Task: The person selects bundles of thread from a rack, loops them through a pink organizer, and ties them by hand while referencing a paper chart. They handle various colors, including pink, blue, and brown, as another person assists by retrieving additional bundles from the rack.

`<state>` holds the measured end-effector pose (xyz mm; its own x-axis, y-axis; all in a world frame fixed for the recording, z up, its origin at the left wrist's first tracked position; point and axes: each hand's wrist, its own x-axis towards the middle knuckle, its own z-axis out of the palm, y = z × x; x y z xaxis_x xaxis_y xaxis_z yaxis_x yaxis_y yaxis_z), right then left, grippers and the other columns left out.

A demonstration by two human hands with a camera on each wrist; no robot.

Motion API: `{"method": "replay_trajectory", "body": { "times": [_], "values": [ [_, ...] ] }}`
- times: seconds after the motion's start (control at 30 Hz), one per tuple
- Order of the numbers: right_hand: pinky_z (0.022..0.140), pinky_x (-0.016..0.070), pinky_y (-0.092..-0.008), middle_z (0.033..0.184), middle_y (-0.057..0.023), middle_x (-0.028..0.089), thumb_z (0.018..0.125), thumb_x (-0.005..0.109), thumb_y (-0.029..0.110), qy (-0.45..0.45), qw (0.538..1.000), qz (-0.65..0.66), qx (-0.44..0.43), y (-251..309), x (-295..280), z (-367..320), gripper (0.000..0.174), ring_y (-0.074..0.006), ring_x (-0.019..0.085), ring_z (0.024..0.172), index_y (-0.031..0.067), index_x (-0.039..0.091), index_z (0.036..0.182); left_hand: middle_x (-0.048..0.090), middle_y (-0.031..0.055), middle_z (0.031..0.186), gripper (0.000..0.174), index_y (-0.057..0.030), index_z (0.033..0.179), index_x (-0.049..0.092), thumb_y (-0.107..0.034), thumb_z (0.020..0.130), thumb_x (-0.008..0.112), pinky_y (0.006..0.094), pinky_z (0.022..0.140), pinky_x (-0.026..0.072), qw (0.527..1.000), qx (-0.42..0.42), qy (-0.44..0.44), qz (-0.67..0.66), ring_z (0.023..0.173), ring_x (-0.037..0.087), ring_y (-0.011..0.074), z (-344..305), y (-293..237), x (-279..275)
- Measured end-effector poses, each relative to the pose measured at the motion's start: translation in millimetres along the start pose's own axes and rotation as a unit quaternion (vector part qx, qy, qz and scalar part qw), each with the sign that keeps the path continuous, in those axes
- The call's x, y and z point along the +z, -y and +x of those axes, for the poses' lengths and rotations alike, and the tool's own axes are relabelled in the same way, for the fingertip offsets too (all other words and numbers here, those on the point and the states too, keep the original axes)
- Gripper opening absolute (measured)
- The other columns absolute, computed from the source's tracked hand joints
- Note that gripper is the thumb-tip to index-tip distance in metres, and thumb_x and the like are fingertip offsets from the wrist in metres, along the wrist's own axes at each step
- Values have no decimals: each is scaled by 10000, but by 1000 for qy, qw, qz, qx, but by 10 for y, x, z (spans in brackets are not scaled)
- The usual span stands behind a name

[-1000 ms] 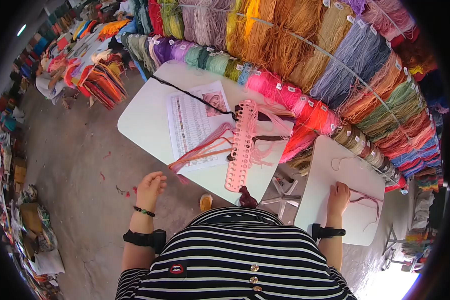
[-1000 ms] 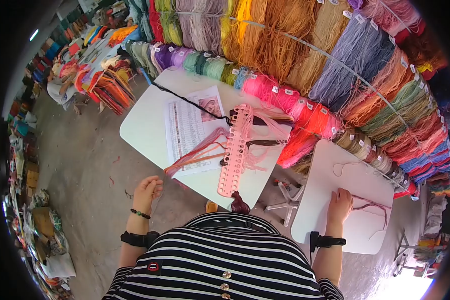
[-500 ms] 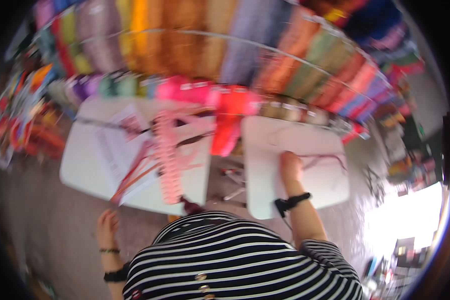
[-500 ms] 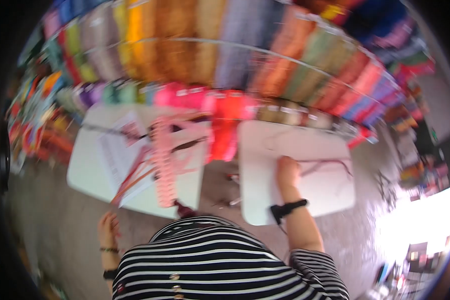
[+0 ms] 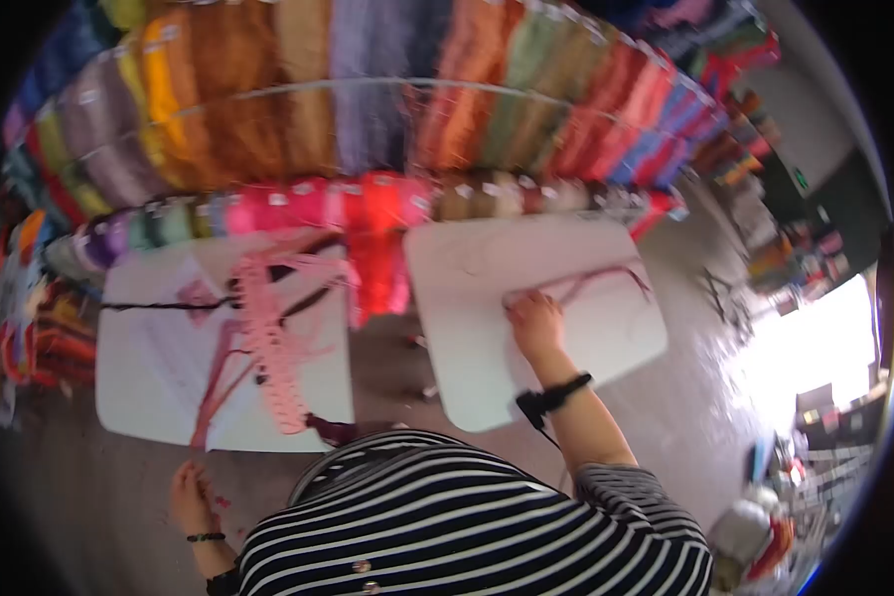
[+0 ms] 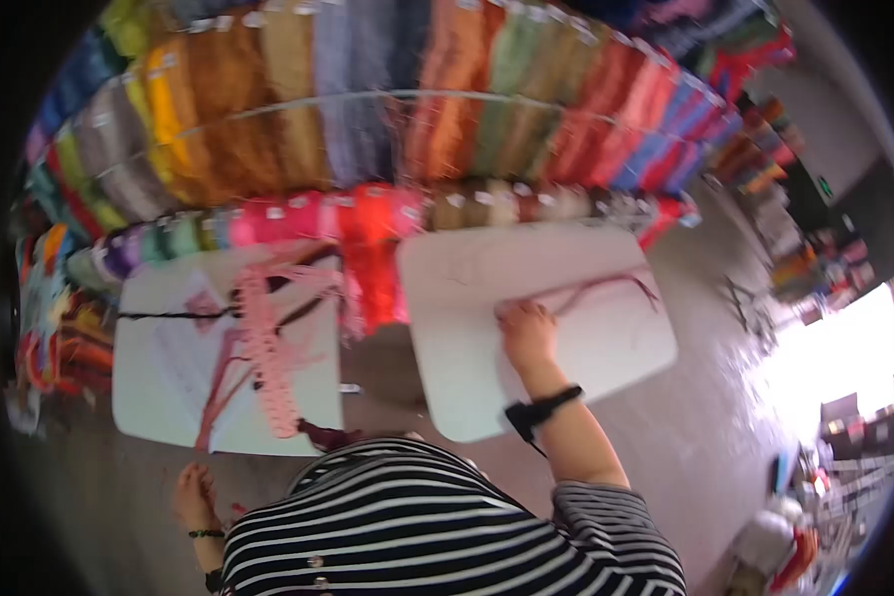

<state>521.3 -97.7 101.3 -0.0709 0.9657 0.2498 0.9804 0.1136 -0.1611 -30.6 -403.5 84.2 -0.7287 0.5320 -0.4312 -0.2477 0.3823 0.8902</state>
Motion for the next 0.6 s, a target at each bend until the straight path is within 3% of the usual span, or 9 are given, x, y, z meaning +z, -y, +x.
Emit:
{"method": "replay_trajectory", "body": {
  "times": [0.07,0.1,0.17,0.2,0.3,0.37,0.4,0.5,0.6],
  "values": [
    [832,425,-446,964,-93,616,767,607,129,-33,996,10,-79,-57,137,33,109,-304,559,990,134,647,867,646,46,999,250,-67,1135,577,-216,937,538,179,573,433,1000,19,-13,-13,713,567,76,7,-62,2],
    [787,454,-445,918,-115,619,792,590,122,30,998,-19,-51,-43,130,111,85,-313,584,920,131,634,864,650,52,991,245,-63,1129,579,-206,934,539,181,565,430,1000,18,-22,-13,701,566,77,-64,-123,48],
    [678,482,-430,788,-141,617,882,517,134,-33,985,164,39,-46,86,271,79,-301,615,740,61,545,883,656,60,977,237,-51,1118,582,-187,928,537,183,557,427,999,37,-23,-18,681,564,77,-28,-252,54],
    [606,474,-381,703,-133,602,897,504,138,24,962,260,77,133,-271,403,107,-260,614,652,34,508,872,658,63,970,234,-44,1112,583,-178,926,535,183,556,427,998,57,-18,-20,674,563,77,-4,-308,53],
    [593,461,-314,663,-80,573,881,546,94,61,934,345,-73,847,-1248,714,74,-188,585,624,25,529,858,660,69,959,245,-20,1123,576,-127,907,534,190,576,441,988,150,43,19,668,561,76,-108,-945,353],
    [612,449,-269,704,-60,555,878,561,70,143,861,455,-176,1422,-1743,743,58,-128,553,663,15,544,879,654,62,986,307,-12,1173,550,-88,876,562,200,627,457,954,255,160,19,701,557,72,-213,-1459,778],
    [621,443,-252,726,-53,545,876,566,57,195,812,501,-225,1716,-1941,702,52,-104,537,685,11,550,893,638,77,1052,441,-5,1259,496,-40,833,602,218,690,473,923,233,305,-2,770,567,76,-378,-1773,954],
    [591,455,-284,719,-59,560,867,592,73,303,752,479,-336,2416,-2345,542,72,-131,568,672,9,568,889,463,24,1288,683,-48,1413,340,-16,807,654,219,736,472,810,285,513,-14,808,544,59,-828,-2417,1624],
    [564,448,-276,704,-45,578,855,616,72,209,776,423,-418,2739,-2695,500,75,-110,555,626,3,594,873,584,-1,1035,448,-51,1283,488,-154,874,637,231,625,444,742,357,566,47,739,516,56,-1125,-2598,1983]
  ]
}}
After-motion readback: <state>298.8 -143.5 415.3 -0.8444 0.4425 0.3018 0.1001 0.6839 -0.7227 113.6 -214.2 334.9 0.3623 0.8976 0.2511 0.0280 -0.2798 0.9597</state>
